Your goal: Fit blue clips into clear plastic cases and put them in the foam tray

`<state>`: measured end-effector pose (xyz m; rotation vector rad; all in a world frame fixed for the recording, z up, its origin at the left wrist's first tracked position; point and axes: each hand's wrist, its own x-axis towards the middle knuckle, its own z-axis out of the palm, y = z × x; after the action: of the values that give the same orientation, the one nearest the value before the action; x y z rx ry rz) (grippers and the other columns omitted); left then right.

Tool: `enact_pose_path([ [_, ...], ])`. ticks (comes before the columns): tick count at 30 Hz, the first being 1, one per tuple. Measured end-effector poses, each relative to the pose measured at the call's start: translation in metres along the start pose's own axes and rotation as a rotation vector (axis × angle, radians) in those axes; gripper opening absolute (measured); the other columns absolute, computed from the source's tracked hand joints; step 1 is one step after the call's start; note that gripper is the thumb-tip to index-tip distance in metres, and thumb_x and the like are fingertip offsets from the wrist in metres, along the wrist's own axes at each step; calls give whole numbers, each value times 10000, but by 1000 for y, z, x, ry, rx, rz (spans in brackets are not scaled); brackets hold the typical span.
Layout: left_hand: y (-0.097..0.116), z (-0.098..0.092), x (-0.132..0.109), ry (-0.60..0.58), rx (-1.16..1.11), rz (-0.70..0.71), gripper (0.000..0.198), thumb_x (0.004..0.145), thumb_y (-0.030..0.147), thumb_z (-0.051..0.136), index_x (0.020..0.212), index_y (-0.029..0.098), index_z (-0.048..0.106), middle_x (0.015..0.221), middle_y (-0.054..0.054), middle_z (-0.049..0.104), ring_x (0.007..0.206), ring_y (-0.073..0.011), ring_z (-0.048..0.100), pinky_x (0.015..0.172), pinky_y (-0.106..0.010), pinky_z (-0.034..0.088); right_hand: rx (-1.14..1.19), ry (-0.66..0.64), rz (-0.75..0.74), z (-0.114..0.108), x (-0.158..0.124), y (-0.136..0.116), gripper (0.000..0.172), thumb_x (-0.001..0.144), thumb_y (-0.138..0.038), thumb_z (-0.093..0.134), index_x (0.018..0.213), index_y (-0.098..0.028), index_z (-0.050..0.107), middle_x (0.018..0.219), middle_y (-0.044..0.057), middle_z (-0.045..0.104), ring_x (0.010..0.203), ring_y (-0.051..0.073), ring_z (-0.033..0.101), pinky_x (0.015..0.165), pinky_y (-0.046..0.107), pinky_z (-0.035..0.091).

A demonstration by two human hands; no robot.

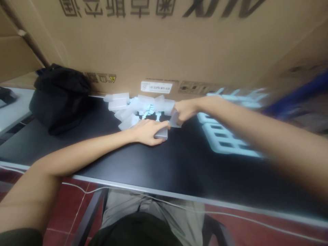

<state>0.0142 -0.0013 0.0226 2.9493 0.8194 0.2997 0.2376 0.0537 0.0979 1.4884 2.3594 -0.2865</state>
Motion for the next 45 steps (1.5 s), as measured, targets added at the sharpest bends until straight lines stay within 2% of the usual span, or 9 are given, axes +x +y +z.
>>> enact_pose_path([
  [3,-1,1,0,5,1,12,512,920,501,572,1379,281,518,1019,-42,753,863,-251,717,709,-318,486,-54,-129,-42,-5,-8,-9,155,696,-251,730,834,-183,750,748,38,694,694,209,634,620,329,439],
  [15,-4,3,0,21,-22,47,506,915,488,585,1374,278,542,1024,-41,760,899,-257,723,736,-319,499,75,-72,-23,-2,-8,-3,266,670,-380,802,852,-191,756,767,40,733,727,231,685,656,337,494],
  [21,0,3,-1,1,-41,76,481,924,480,571,1367,302,514,1240,-40,710,984,-245,712,773,-327,530,181,-95,-6,-2,-6,-6,322,696,-393,793,935,-183,744,751,43,731,720,233,698,664,335,517],
  [24,5,2,-1,-3,18,-16,506,935,506,537,1395,299,493,1316,-80,636,950,-245,701,728,-332,535,92,-60,-60,0,-4,-12,321,703,-397,782,942,-183,763,752,45,720,755,245,686,690,350,519],
  [28,11,-1,-1,4,64,-178,531,951,504,502,1434,290,454,1271,-102,617,943,-261,690,737,-354,547,-43,11,-56,5,-5,-25,361,705,-342,762,1008,-147,779,772,62,711,754,243,665,690,351,503],
  [32,14,-2,-1,31,57,-228,520,950,495,501,1424,287,447,1268,-91,619,987,-284,686,788,-389,561,-123,83,-24,10,-10,-33,366,712,-290,720,1038,-134,780,804,72,721,762,230,661,667,325,474],
  [36,11,-1,-4,100,13,-280,579,927,431,519,1467,258,401,1355,-121,564,1046,-299,669,833,-421,569,-50,56,-1,13,-13,-30,431,698,-301,723,1097,-145,781,851,70,738,792,227,673,673,317,472],
  [40,7,-1,-8,177,-28,-107,614,898,368,546,1483,228,424,1398,-142,549,1203,-305,609,968,-435,548,-4,3,-1,15,-20,-28,468,688,-328,727,1121,-156,773,895,63,753,785,222,686,683,314,494],
  [45,7,-2,-11,127,51,206,369,952,445,548,1243,255,672,1451,-102,590,1281,-291,576,1111,-457,443,-62,54,-36,18,-30,-33,351,691,-293,708,1002,-149,786,854,80,757,799,234,701,679,300,486],
])
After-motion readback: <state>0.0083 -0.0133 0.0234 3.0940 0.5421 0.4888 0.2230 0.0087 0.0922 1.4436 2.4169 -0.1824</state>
